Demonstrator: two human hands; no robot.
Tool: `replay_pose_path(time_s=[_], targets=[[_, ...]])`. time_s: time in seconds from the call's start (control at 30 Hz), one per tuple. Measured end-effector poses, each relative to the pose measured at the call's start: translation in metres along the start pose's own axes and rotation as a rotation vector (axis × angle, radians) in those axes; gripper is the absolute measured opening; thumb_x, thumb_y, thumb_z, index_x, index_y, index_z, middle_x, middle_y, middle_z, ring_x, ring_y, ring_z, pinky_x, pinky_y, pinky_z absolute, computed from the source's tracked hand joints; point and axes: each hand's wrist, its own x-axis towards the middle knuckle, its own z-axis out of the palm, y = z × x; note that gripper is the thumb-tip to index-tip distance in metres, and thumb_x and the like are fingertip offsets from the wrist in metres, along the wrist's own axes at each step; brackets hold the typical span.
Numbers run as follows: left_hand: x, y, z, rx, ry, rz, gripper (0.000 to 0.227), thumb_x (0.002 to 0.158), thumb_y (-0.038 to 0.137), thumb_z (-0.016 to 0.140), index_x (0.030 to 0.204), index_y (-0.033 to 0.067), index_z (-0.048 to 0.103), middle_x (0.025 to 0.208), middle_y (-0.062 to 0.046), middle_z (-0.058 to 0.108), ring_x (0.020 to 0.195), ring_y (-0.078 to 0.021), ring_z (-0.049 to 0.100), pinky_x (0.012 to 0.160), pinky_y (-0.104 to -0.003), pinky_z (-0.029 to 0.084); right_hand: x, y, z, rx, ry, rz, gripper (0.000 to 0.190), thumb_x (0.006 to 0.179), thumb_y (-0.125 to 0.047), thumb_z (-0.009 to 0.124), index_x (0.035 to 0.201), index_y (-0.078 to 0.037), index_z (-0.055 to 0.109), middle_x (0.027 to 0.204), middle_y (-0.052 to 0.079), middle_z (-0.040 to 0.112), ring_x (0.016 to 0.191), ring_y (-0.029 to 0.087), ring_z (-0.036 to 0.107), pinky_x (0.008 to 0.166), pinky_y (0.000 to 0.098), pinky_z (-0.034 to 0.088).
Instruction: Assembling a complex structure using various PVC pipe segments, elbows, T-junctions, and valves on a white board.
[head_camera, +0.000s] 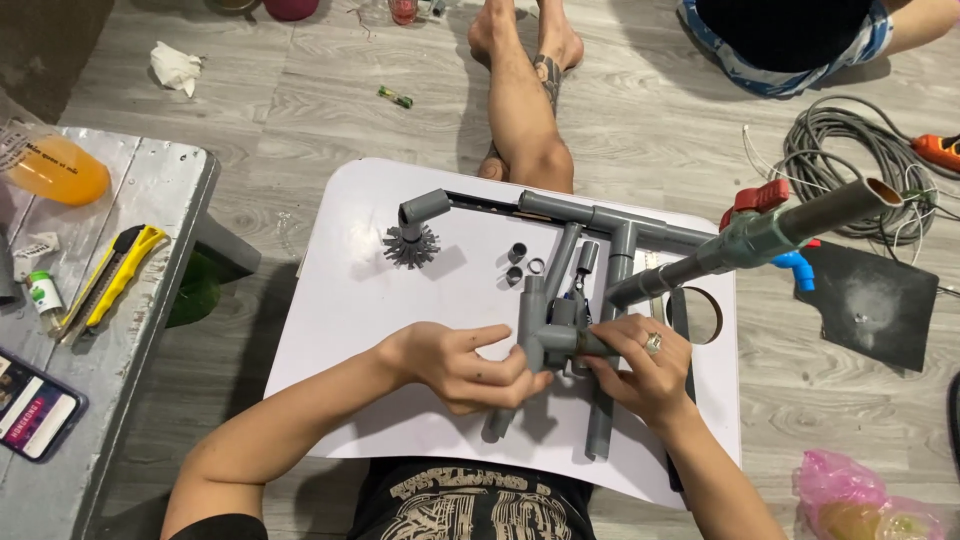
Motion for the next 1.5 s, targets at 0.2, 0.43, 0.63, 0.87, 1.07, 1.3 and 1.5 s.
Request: replay_pose_path(time_s=[0.2,0.43,0.63,0.87,1.07,1.3,1.5], targets=[[-0.019,0.003,0.024,0.013,-0.083,-0.187,0.027,0.107,0.015,0.046,0.112,0.0105,0.073,0.113,-0.007,0.073,0.11,-0.0213,0.072,0.099,-0.043,0.06,-0.026,0.011,0.006,-0.078,-0.046,-0.022,0.029,0.099,-0.033,0.061,0.111,-0.006,0.068,0.08,0.008,0.07,0.06,0.029,0.064,0.049,0.039,0.053],[-0.012,0.001,0.016,-0.022,-0.102,-0.237,0.027,0.107,0.01,0.046,0.111,0.0056,0.072,0.107,-0.01,0.076,0.107,-0.0243,0.074,0.097,-0.043,0.061,-0.014,-0.003,0.004,-0.095,-0.142,-0.043,0.031,0.1,-0.025,0.058,0.11,-0.002,0.077,0.068,0.008,0.061,0.053,0.027,0.06,0.046,0.037,0.052],[-0.014,0.009,0.018,-0.069,-0.096,-0.263,0.028,0.107,0.01,0.045,0.109,0.0024,0.072,0.099,-0.012,0.075,0.099,-0.0264,0.075,0.093,-0.041,0.063,-0.011,-0.012,0.005,-0.053,-0.14,-0.036,0.03,0.098,-0.022,0.061,0.111,0.0,0.078,0.065,0.008,0.057,0.05,0.026,0.057,0.046,0.0359,0.053],[-0.021,0.018,0.026,-0.179,-0.06,-0.266,0.029,0.109,0.013,0.039,0.104,0.0038,0.066,0.088,-0.013,0.065,0.084,-0.0278,0.07,0.084,-0.042,0.063,-0.016,-0.016,0.01,-0.055,-0.084,-0.137,0.032,0.098,-0.025,0.061,0.102,0.002,0.078,0.058,0.006,0.052,0.044,0.023,0.052,0.041,0.0333,0.048],[-0.014,0.01,0.012,-0.433,-0.23,-0.244,0.004,0.107,0.004,0.045,0.105,0.0012,0.047,0.093,-0.017,0.054,0.081,-0.0302,0.054,0.078,-0.042,0.056,-0.027,-0.014,-0.003,0.002,-0.285,-0.114,0.039,0.104,-0.026,0.054,0.113,0.01,0.066,0.07,0.01,0.056,0.055,0.025,0.057,0.048,0.0369,0.051],[0.001,0.005,0.002,-0.137,-0.28,-0.057,0.013,0.105,0.014,0.057,0.117,0.0172,0.052,0.099,-0.009,0.061,0.092,-0.0206,0.064,0.091,-0.035,0.057,-0.012,-0.007,-0.009,-0.084,-0.504,-0.159,0.031,0.1,-0.025,0.044,0.099,0.001,0.061,0.092,0.016,0.063,0.078,0.034,0.059,0.082,0.0493,0.05],[-0.007,0.004,0.004,-0.071,-0.321,0.022,0.019,0.105,0.013,0.054,0.122,0.0196,0.051,0.098,-0.007,0.06,0.089,-0.018,0.06,0.089,-0.033,0.055,-0.048,0.005,-0.003,-0.007,-0.668,-0.001,0.033,0.102,-0.024,0.047,0.122,-0.001,0.057,0.098,0.015,0.068,0.076,0.031,0.067,0.07,0.0427,0.057]])
